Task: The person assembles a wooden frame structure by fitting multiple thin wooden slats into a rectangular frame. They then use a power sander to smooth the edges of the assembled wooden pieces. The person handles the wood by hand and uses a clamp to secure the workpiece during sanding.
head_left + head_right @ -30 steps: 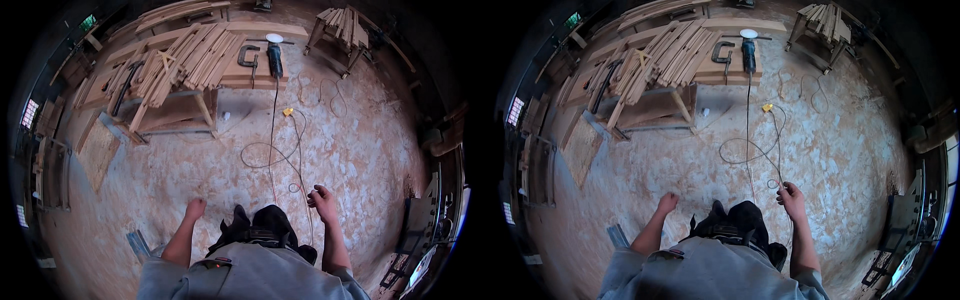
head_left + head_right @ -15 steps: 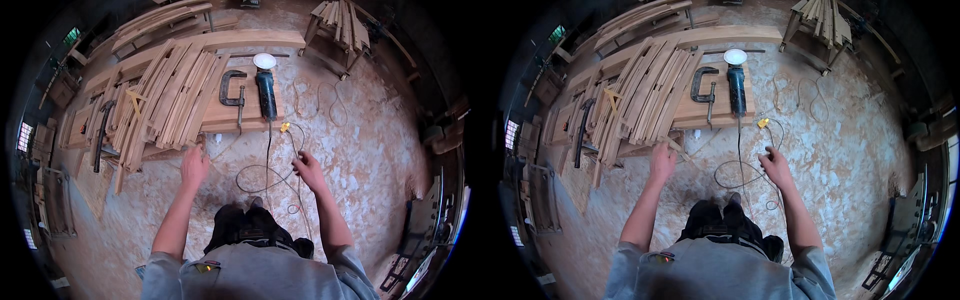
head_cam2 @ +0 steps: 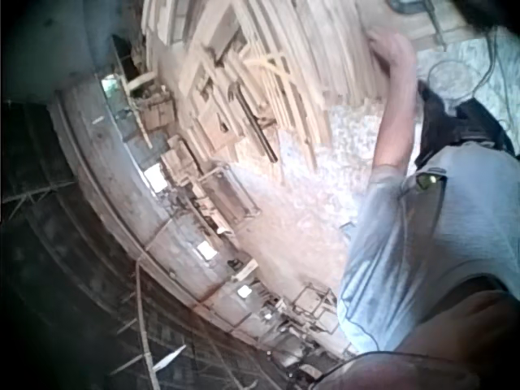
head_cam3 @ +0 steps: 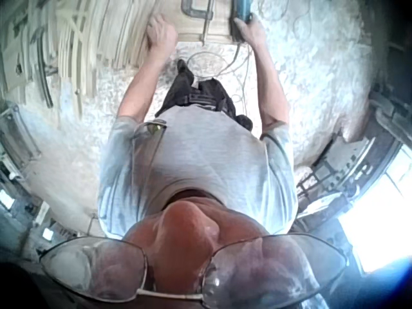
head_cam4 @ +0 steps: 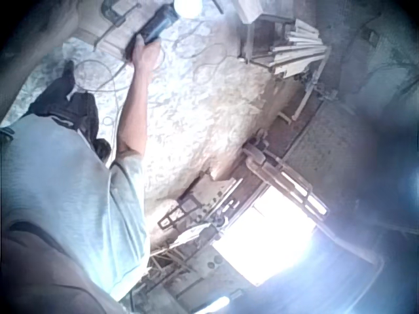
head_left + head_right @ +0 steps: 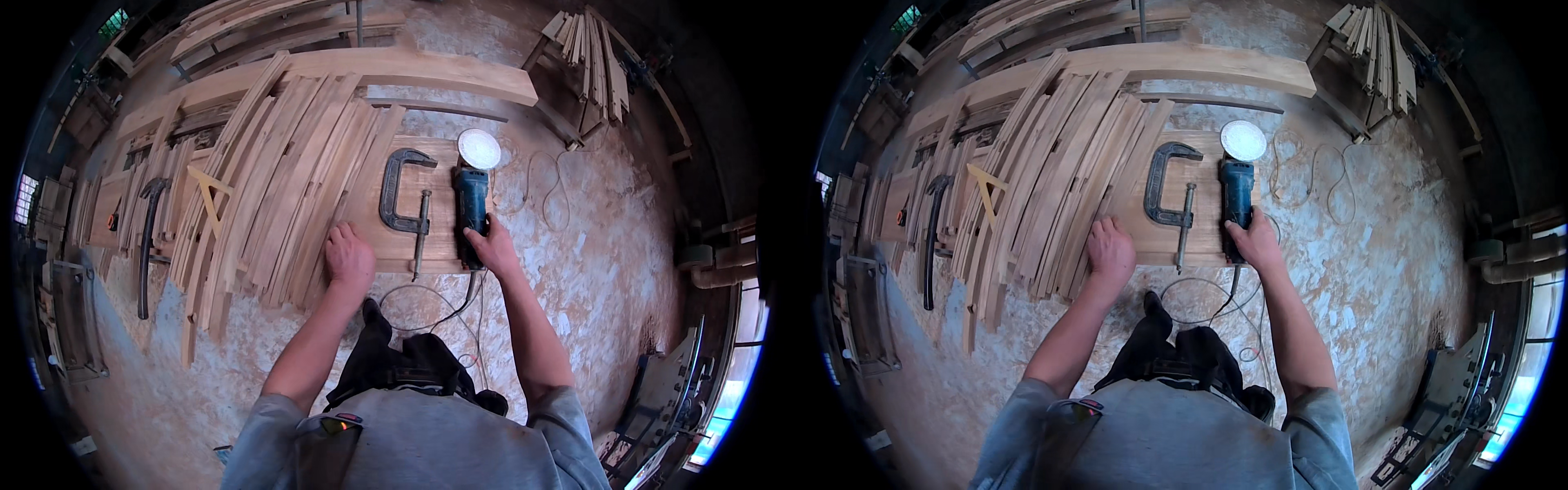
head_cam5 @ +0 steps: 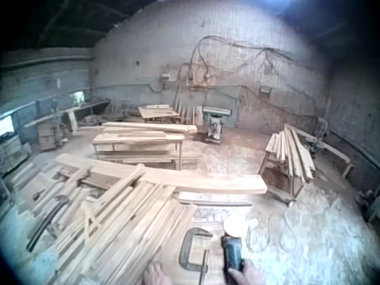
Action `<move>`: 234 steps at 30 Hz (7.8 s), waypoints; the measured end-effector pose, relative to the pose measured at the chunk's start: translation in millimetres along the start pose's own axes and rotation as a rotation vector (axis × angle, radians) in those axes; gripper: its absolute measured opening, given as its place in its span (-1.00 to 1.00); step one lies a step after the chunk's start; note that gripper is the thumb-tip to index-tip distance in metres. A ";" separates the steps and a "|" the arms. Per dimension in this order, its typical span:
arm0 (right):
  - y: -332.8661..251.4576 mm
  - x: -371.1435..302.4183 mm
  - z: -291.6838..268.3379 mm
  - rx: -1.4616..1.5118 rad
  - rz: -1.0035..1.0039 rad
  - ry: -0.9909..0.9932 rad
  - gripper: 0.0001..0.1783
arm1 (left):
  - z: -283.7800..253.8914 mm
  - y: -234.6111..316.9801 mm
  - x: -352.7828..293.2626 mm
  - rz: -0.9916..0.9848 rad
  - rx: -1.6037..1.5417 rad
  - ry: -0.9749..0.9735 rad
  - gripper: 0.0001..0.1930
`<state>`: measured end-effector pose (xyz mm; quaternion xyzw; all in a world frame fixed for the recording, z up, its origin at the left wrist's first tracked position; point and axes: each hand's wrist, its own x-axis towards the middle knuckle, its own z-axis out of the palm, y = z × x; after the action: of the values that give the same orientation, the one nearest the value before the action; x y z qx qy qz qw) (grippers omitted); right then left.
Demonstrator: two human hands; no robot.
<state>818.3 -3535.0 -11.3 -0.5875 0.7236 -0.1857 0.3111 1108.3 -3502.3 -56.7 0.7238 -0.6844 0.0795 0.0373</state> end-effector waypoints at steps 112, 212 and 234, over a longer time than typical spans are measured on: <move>185.7 -91.4 -108.5 1.604 0.432 0.265 -0.35 | -85.6 321.7 -84.3 0.336 -1.377 -1.142 -0.28; 216.1 -67.2 -145.4 0.962 0.575 -0.274 -0.46 | -47.5 176.8 68.8 0.736 -0.207 -0.416 -0.58; 226.9 -87.2 -151.2 1.098 0.647 -0.105 -0.44 | -69.4 165.6 79.6 0.686 -0.256 -0.458 -0.57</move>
<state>560.6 -3410.8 -23.4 -0.1027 0.6476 -0.3969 0.6423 942.8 -3579.4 15.8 0.4430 -0.8803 -0.1610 -0.0546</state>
